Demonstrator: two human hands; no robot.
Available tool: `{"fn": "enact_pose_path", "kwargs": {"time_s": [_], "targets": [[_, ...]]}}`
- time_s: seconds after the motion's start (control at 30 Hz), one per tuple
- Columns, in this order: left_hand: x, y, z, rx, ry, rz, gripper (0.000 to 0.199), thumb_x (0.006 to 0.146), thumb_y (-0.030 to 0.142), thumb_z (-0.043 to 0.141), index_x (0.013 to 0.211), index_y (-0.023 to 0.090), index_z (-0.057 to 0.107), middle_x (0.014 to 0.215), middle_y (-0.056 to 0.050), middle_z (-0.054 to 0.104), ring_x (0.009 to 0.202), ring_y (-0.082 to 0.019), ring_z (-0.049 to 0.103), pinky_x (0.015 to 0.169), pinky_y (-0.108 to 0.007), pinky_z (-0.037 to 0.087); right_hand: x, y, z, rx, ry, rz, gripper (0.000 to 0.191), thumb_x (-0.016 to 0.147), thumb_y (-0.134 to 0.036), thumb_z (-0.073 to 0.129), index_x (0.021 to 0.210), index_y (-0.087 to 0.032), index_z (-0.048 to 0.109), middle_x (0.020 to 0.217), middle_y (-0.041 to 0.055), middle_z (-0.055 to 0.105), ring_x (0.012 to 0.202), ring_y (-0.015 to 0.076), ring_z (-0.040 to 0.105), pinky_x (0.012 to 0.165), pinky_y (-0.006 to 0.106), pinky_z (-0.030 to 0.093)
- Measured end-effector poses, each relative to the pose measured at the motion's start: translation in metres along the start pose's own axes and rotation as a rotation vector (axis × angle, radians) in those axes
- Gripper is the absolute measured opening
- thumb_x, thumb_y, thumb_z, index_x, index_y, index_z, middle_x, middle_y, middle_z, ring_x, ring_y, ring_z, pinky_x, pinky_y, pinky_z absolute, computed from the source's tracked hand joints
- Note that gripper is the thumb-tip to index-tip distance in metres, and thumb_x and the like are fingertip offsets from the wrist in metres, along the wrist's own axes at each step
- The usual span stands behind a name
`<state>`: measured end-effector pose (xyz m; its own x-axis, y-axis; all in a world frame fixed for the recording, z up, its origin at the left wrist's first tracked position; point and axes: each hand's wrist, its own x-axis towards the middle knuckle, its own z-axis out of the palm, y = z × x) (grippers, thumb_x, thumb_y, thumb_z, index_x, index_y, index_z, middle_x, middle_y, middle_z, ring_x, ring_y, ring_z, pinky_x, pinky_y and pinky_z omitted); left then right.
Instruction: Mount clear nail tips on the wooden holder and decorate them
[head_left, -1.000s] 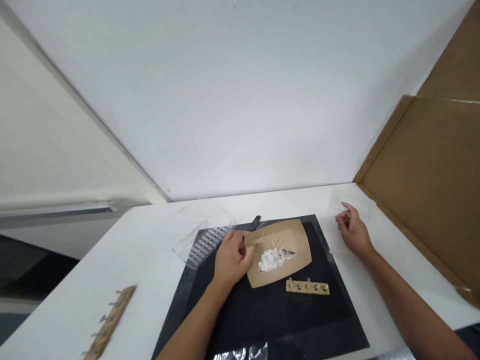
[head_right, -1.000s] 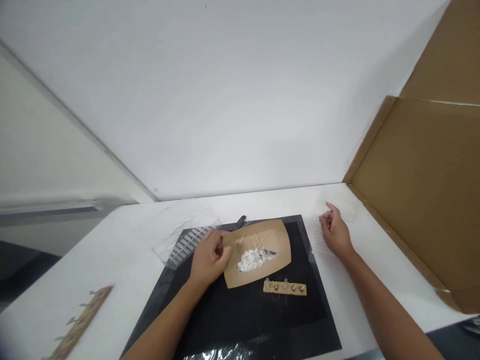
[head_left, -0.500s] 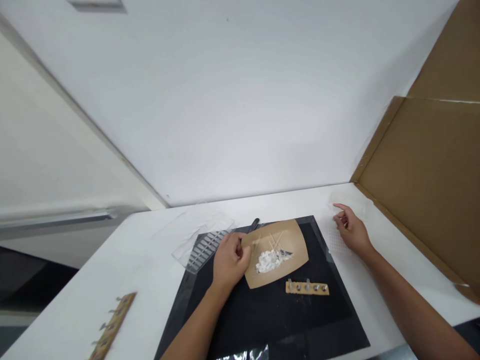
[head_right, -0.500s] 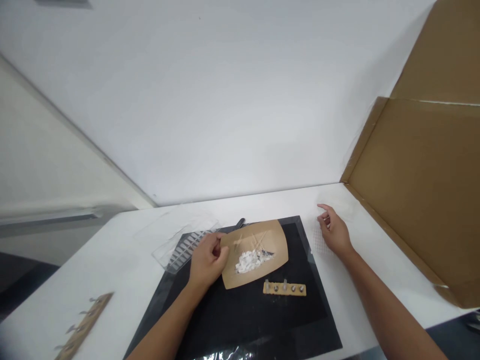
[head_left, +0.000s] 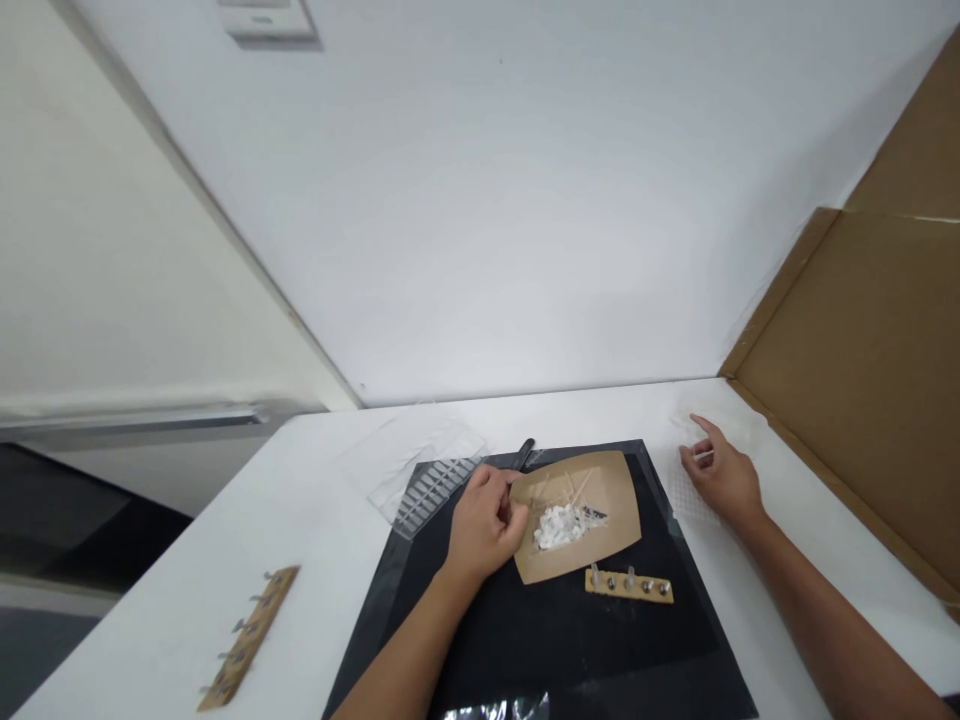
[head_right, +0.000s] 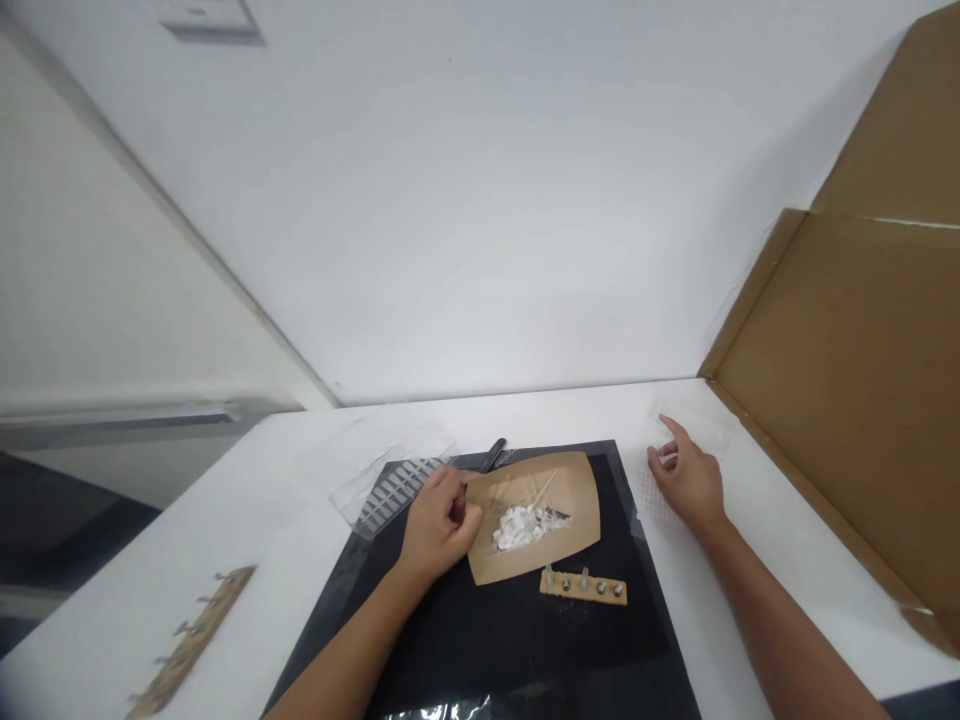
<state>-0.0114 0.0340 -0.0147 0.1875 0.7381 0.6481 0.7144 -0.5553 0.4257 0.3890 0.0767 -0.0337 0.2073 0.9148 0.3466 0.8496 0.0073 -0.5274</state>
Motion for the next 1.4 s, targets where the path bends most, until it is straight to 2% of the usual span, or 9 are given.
{"fn": "enact_pose_path", "kwargs": {"time_s": [0.17,0.23,0.4,0.57,0.63,0.83,1.13,1.27,1.4], "targets": [[-0.001,0.001,0.002,-0.017,-0.016,0.0,0.026,0.08,0.012,0.053,0.103,0.018,0.065,0.068,0.0,0.051,0.075,-0.023,0.054,0.068,-0.033,0.047,-0.005,-0.019,-0.006,-0.411,0.262,-0.143,0.049,0.099,-0.037,0.056,0.146,-0.024,0.06,0.108,0.0129,0.065,0.091,0.0291,0.063,0.088,0.046,0.043],[-0.001,0.002,0.003,-0.023,-0.025,-0.005,0.025,0.081,0.012,0.053,0.101,0.019,0.065,0.069,0.0,0.053,0.076,-0.023,0.055,0.069,-0.033,0.047,-0.001,-0.034,-0.004,-0.406,0.254,-0.229,0.046,0.101,-0.033,0.053,0.145,-0.023,0.062,0.113,0.0157,0.063,0.098,0.0323,0.061,0.089,0.047,0.043],[-0.002,0.001,0.006,-0.035,-0.04,-0.036,0.029,0.077,0.011,0.054,0.103,0.019,0.064,0.071,-0.001,0.057,0.08,-0.024,0.056,0.071,-0.034,0.048,0.045,-0.077,0.025,-0.052,-0.226,-0.676,0.055,0.104,-0.033,0.051,0.158,-0.025,0.046,0.13,0.0137,0.066,0.12,0.0322,0.06,0.105,0.047,0.048],[-0.002,0.002,0.004,-0.05,-0.057,-0.047,0.029,0.076,0.012,0.056,0.103,0.02,0.064,0.07,-0.001,0.057,0.082,-0.025,0.058,0.071,-0.034,0.049,0.101,-0.111,0.08,-0.076,-0.454,-0.867,0.079,0.097,-0.046,0.069,0.166,-0.032,0.034,0.145,0.0093,0.065,0.128,0.0319,0.061,0.106,0.044,0.05],[-0.002,0.002,0.003,-0.057,-0.065,-0.045,0.029,0.076,0.013,0.057,0.103,0.02,0.064,0.069,-0.001,0.057,0.083,-0.025,0.059,0.071,-0.033,0.048,0.113,-0.121,0.099,-0.105,-0.518,-0.918,0.079,0.093,-0.048,0.074,0.163,-0.035,0.041,0.143,0.0081,0.068,0.125,0.0318,0.063,0.105,0.044,0.051],[-0.003,0.004,0.003,-0.067,-0.077,-0.051,0.03,0.077,0.014,0.058,0.106,0.02,0.064,0.069,-0.001,0.057,0.085,-0.025,0.059,0.068,-0.032,0.046,0.121,-0.133,0.122,-0.188,-0.538,-0.947,0.038,0.095,-0.045,0.075,0.13,-0.03,0.074,0.131,0.0103,0.072,0.117,0.0294,0.067,0.099,0.038,0.051],[-0.003,0.007,0.002,-0.075,-0.114,-0.059,0.029,0.077,0.014,0.058,0.105,0.022,0.063,0.07,-0.001,0.056,0.087,-0.025,0.06,0.069,-0.033,0.046,0.111,-0.138,0.108,-0.315,-0.521,-0.964,0.029,0.108,-0.038,0.054,0.109,-0.018,0.075,0.112,0.0138,0.073,0.103,0.0241,0.067,0.086,0.031,0.044],[-0.003,0.006,0.002,-0.05,-0.115,-0.097,0.028,0.077,0.013,0.06,0.103,0.022,0.063,0.07,0.0,0.055,0.087,-0.025,0.061,0.069,-0.032,0.046,0.111,-0.142,0.097,-0.295,-0.483,-0.871,0.029,0.108,-0.031,0.05,0.095,-0.017,0.072,0.105,0.0146,0.074,0.094,0.024,0.068,0.078,0.03,0.042],[-0.001,0.003,0.003,-0.006,-0.098,-0.176,0.024,0.077,0.011,0.061,0.099,0.022,0.062,0.073,-0.001,0.056,0.087,-0.025,0.06,0.07,-0.032,0.046,0.109,-0.146,0.074,-0.18,-0.405,-0.705,0.029,0.109,-0.034,0.046,0.102,-0.019,0.07,0.107,0.0125,0.076,0.095,0.0236,0.068,0.075,0.029,0.042]]}}
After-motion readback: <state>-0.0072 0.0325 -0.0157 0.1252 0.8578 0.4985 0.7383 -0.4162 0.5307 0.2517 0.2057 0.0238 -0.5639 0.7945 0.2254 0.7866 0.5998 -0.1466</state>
